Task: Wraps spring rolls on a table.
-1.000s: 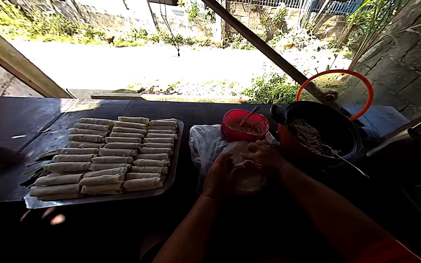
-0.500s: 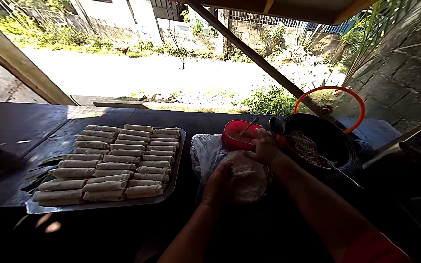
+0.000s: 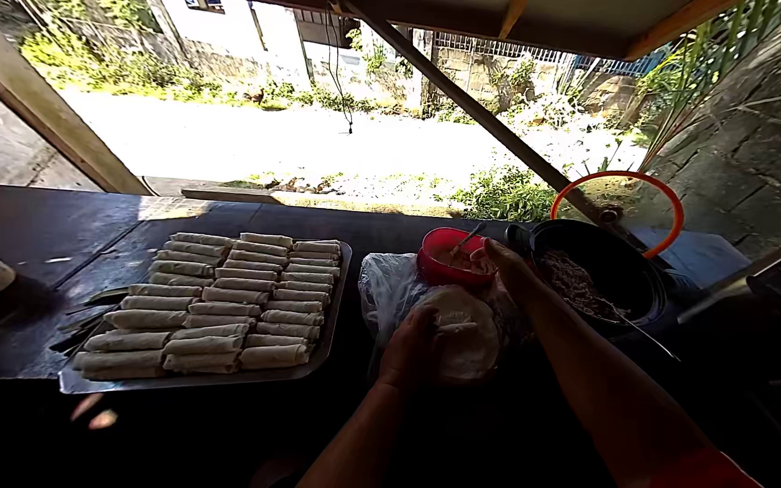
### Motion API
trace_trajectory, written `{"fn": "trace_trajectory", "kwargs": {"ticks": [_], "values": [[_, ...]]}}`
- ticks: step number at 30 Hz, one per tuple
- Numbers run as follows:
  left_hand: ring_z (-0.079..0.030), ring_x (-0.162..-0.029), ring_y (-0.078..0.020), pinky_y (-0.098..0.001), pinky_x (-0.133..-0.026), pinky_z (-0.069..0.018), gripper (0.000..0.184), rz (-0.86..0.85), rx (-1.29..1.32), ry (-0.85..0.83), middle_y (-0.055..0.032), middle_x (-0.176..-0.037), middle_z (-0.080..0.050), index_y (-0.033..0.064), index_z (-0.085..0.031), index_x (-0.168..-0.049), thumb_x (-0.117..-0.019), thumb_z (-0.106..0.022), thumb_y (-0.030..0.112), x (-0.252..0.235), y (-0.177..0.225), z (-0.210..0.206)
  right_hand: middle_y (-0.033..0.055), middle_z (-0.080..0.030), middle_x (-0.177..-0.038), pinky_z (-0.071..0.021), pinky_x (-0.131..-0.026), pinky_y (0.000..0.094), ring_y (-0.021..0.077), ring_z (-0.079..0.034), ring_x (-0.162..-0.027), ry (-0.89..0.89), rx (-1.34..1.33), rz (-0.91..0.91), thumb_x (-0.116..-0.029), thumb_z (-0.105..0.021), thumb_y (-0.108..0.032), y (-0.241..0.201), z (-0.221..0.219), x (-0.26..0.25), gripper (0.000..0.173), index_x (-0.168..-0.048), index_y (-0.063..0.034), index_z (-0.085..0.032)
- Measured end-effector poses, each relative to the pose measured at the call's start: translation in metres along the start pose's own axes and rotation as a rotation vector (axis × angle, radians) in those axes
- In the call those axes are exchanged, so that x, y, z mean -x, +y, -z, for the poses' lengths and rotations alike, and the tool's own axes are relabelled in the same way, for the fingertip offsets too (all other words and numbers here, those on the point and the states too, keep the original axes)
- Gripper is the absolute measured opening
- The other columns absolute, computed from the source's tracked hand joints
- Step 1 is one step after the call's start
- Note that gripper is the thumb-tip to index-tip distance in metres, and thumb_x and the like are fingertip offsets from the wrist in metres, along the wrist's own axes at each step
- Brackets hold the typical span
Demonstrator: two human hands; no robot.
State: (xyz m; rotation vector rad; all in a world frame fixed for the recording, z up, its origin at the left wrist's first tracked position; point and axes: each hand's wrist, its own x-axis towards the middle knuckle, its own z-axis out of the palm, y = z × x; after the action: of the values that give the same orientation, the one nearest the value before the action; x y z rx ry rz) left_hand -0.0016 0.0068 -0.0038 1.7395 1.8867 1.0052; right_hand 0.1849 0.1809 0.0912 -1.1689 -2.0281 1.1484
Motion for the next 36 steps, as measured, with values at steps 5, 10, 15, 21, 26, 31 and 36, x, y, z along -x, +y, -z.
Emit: {"fn": "trace_trajectory", "kwargs": {"ticks": [5, 10, 15, 21, 26, 31, 36], "values": [[-0.069, -0.103, -0.0089, -0.0316, -0.095, -0.0580, 0.047, -0.015, -0.004, 0.008, -0.0012, -0.116, -0.071, 0.0124, -0.060, -0.134, -0.0907, -0.073, 0.026, 0.002, -0.001, -0.001, 0.0095, -0.061, -0.143, -0.0392, -0.116, 0.0520, 0.0233, -0.048, -0.141, 0.049, 0.001, -0.060, -0.1046, -0.014, -0.068, 0.002, -0.001, 0.014, 0.083, -0.118, -0.0108, -0.072], [-0.069, -0.104, -0.0093, -0.0309, -0.095, -0.0578, 0.047, -0.032, 0.010, 0.009, -0.0024, -0.117, -0.071, 0.0114, -0.060, -0.134, -0.0912, -0.072, 0.026, 0.002, 0.000, 0.001, 0.0109, -0.063, -0.137, -0.0417, -0.113, 0.0502, 0.0234, -0.054, -0.134, 0.082, 0.107, -0.040, -0.1076, -0.021, -0.062, 0.012, -0.003, 0.022, 0.074, -0.116, -0.0091, -0.072], [-0.069, -0.105, -0.0095, -0.0318, -0.096, -0.0573, 0.047, -0.028, -0.003, 0.007, -0.0016, -0.116, -0.071, 0.0118, -0.060, -0.134, -0.0911, -0.072, 0.026, 0.001, 0.000, 0.001, 0.0064, -0.054, -0.151, -0.0344, -0.122, 0.0448, 0.0182, -0.040, -0.148, 0.097, -0.018, 0.137, -0.1074, -0.024, -0.061, 0.010, -0.001, 0.048, 0.070, -0.115, -0.0120, -0.074], [-0.069, -0.105, -0.0105, -0.0330, -0.096, -0.0572, 0.046, -0.053, -0.013, 0.024, -0.0017, -0.116, -0.071, 0.0109, -0.061, -0.133, -0.0914, -0.072, 0.027, 0.001, -0.001, 0.000, 0.0063, -0.056, -0.150, -0.0376, -0.120, 0.0432, 0.0167, -0.045, -0.144, -0.131, 0.090, 0.257, -0.1055, -0.023, -0.065, 0.039, -0.024, 0.074, 0.075, -0.110, -0.0139, -0.077], [-0.069, -0.104, -0.0092, -0.0305, -0.096, -0.0577, 0.045, -0.072, -0.005, 0.036, -0.0023, -0.116, -0.071, 0.0105, -0.061, -0.132, -0.0915, -0.073, 0.026, 0.001, -0.003, 0.000, 0.0066, -0.055, -0.153, -0.0344, -0.123, 0.0403, 0.0179, -0.044, -0.147, -0.187, 0.280, 0.286, -0.1063, -0.021, -0.063, 0.060, -0.037, 0.078, 0.073, -0.122, -0.0162, -0.076], [-0.069, -0.105, -0.0089, -0.0295, -0.096, -0.0576, 0.045, -0.071, -0.008, 0.039, -0.0022, -0.117, -0.071, 0.0105, -0.061, -0.132, -0.0912, -0.073, 0.025, 0.001, -0.004, 0.000, 0.0092, -0.054, -0.153, -0.0371, -0.122, 0.0404, 0.0212, -0.047, -0.145, -0.133, 0.488, 0.436, -0.1050, -0.020, -0.066, 0.067, -0.034, 0.077, 0.076, -0.123, -0.0179, -0.075], [-0.070, -0.105, -0.0103, -0.0308, -0.095, -0.0581, 0.045, -0.068, -0.007, 0.043, -0.0033, -0.117, -0.071, 0.0099, -0.061, -0.132, -0.0911, -0.073, 0.025, 0.001, -0.002, 0.000, 0.0079, -0.053, -0.155, -0.0362, -0.122, 0.0409, 0.0213, -0.045, -0.146, -0.169, 0.494, 0.501, -0.1045, -0.020, -0.067, 0.065, -0.033, 0.074, 0.074, -0.127, -0.0219, -0.073]]}}
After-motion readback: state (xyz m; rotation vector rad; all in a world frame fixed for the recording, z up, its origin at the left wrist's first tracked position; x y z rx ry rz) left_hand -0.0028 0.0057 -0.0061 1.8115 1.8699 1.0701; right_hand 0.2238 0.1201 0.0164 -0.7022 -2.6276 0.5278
